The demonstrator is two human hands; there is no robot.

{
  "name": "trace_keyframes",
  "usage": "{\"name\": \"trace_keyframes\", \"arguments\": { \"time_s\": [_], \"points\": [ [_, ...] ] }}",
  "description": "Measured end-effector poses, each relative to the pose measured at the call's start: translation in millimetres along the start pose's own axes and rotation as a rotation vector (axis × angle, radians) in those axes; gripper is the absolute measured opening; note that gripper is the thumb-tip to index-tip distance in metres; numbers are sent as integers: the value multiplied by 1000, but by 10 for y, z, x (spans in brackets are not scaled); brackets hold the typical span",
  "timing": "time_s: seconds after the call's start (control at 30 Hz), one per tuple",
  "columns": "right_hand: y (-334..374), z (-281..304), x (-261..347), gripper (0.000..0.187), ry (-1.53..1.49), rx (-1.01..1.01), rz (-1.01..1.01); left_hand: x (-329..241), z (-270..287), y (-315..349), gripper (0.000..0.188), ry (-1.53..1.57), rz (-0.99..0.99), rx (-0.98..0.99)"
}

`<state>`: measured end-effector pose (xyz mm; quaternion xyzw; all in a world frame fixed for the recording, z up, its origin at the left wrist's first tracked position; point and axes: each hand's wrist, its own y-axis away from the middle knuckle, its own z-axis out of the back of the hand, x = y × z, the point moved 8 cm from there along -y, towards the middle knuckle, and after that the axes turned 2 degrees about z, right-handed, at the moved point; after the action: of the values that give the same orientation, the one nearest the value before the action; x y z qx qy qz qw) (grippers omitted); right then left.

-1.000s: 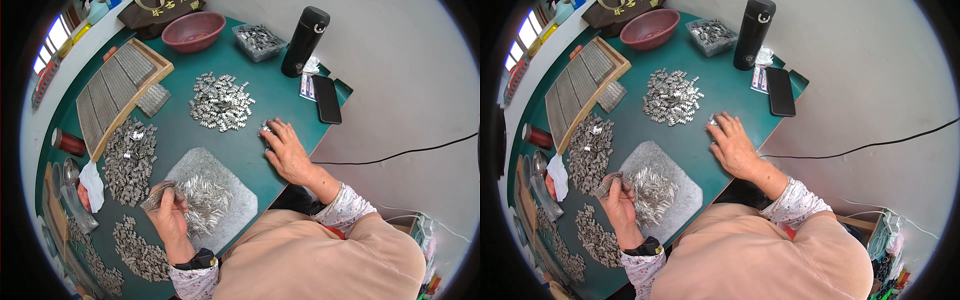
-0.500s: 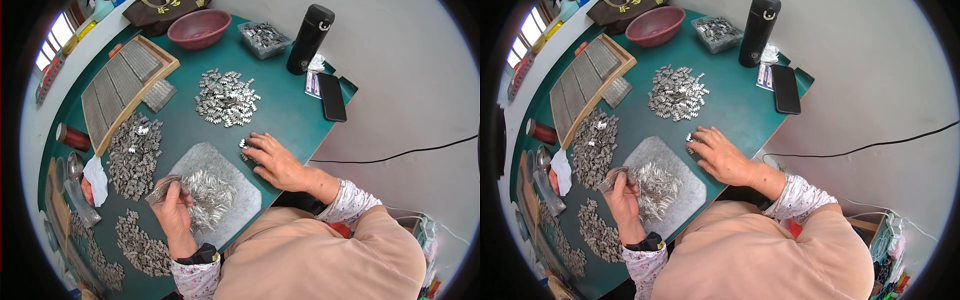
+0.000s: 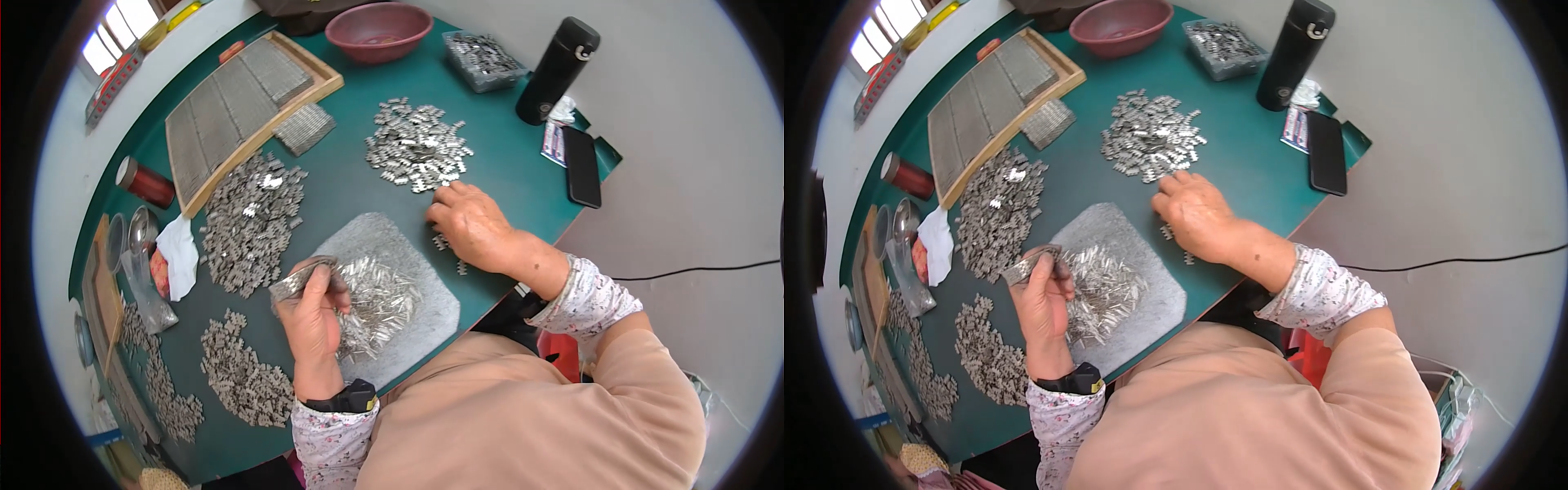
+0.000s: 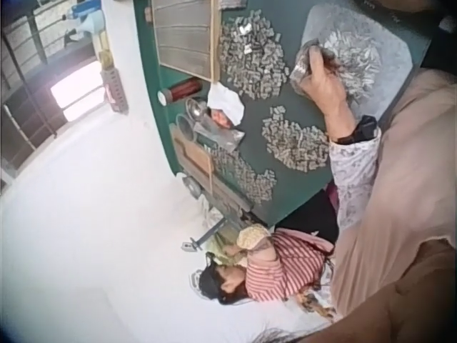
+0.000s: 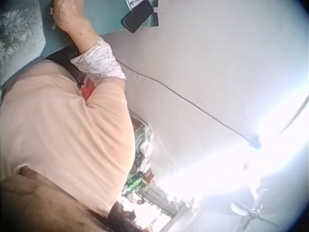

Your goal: Sorting and arranging small metal hardware components on a workbench.

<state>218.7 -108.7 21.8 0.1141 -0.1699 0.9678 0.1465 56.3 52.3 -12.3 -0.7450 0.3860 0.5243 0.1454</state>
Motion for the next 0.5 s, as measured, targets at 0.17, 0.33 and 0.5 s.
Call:
{"name": "trace_keyframes", "arguments": {
  "time_s": [0.17,0.33,0.5],
  "points": [
    [-65,-24,-69,10,-33,143,-90,32,15,-18,17,91,38,3],
    [-199,-1,46,11,-67,148,-67,23,12,-13,18,149,47,42],
    [-442,66,473,15,-630,-140,0,64,-23,-29,15,29,-9,59]
  ]
}}
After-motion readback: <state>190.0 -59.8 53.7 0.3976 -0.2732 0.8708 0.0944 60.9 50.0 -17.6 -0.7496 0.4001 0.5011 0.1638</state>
